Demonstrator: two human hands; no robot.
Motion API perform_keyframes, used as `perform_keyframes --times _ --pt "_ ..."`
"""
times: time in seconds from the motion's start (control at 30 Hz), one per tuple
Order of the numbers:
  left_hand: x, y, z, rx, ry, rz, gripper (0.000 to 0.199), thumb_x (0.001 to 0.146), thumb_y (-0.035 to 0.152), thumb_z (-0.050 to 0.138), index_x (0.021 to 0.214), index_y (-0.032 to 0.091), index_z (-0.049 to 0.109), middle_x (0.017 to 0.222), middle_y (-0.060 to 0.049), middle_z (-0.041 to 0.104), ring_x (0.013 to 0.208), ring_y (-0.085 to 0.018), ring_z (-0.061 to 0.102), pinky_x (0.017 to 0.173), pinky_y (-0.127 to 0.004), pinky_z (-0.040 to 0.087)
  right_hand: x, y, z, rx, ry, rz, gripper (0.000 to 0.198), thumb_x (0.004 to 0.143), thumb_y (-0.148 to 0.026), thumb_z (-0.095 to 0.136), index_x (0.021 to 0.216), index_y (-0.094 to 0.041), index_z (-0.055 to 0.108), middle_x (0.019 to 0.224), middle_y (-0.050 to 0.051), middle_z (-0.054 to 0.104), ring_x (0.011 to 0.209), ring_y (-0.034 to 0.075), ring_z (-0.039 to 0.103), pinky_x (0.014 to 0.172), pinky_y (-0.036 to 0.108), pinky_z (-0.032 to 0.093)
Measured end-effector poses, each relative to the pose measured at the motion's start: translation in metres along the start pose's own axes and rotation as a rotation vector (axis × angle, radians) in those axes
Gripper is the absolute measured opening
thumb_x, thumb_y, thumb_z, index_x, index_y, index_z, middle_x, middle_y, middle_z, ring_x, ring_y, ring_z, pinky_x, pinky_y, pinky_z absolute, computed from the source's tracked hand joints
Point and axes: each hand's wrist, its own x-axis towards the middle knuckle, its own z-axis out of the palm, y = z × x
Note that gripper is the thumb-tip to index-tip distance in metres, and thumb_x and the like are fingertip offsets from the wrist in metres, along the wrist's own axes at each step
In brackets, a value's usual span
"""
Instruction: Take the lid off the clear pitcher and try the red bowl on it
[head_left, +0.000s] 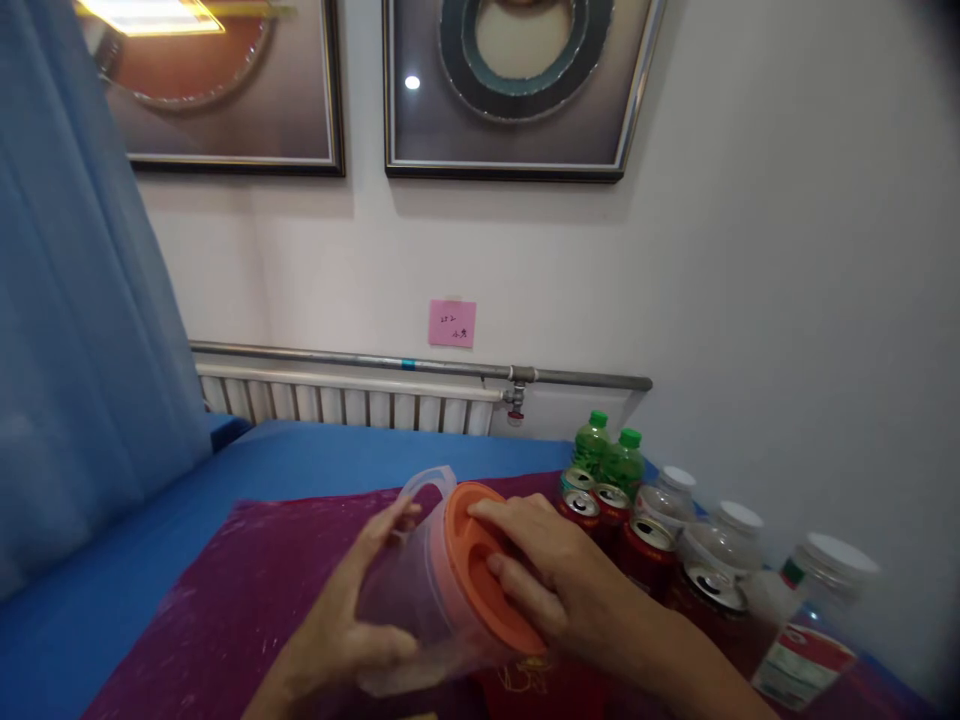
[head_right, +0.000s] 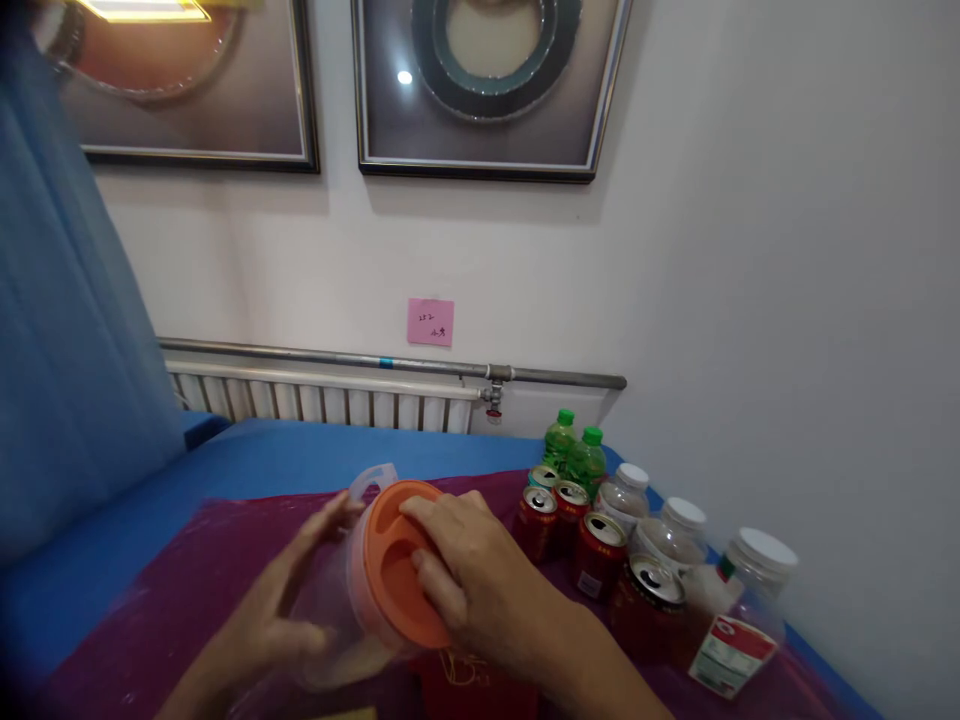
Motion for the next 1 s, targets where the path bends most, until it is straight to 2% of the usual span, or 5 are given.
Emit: perform_keyframes --times 0.13,0.23,0.43,0.7,1.0 --pt "0.011 -0.005 -0.003 -0.004 0.292 -0.161 0.065 0.082 0.054 0.060 0.139 0.026 0.048 0.141 -0.011 0.052 0.128 -0.029 0.049 0.108 -0.047 0.037 0.000 -0.005 0.007 -0.013 0.008 -0.021 0.033 0.090 -0.011 0.046 0.121 -0.018 0.058 0.108 0.010 0.069 0.097 0.021 0.061 0.088 0.038 0.049" --pt "0.018 0.002 0.003 -0.062 0.223 -0.335 0.059 0.083 0.053 0.058 0.133 0.023 0.054 0.135 -0.010 0.058 0.126 -0.027 0.051 0.105 -0.040 0.040 0.002 -0.015 0.011 0.013 0.005 -0.048 0.032 0.090 -0.012 0.046 0.119 -0.017 0.059 0.105 0.009 0.069 0.094 0.021 0.062 0.086 0.038 0.051" --pt "0.017 0.010 -0.002 -0.300 0.122 -0.431 0.043 0.078 0.057 0.064 0.092 0.016 0.067 0.074 -0.002 0.063 0.067 -0.015 0.057 0.064 -0.026 0.048 0.003 -0.029 0.005 0.015 -0.032 -0.088 0.032 0.090 -0.013 0.047 0.118 -0.019 0.061 0.104 0.007 0.070 0.092 0.019 0.065 0.089 0.035 0.053" --pt "0.011 0.007 -0.012 -0.377 0.115 -0.399 0.044 0.073 0.059 0.069 0.081 0.016 0.065 0.059 0.004 0.047 0.051 -0.008 0.041 0.050 -0.020 0.038 -0.008 -0.050 -0.004 -0.097 0.081 -0.140 0.038 0.090 -0.015 0.047 0.122 -0.025 0.064 0.108 0.005 0.075 0.099 0.022 0.069 0.090 0.034 0.055" --pt "0.012 0.019 0.002 -0.323 0.036 -0.341 0.035 0.077 0.052 0.067 0.075 0.017 0.068 0.062 0.001 0.056 0.057 -0.012 0.048 0.058 -0.025 0.045 -0.019 -0.059 -0.019 0.002 0.149 -0.066 0.038 0.090 -0.023 0.050 0.123 -0.035 0.064 0.103 0.003 0.075 0.098 0.025 0.070 0.087 0.039 0.059"
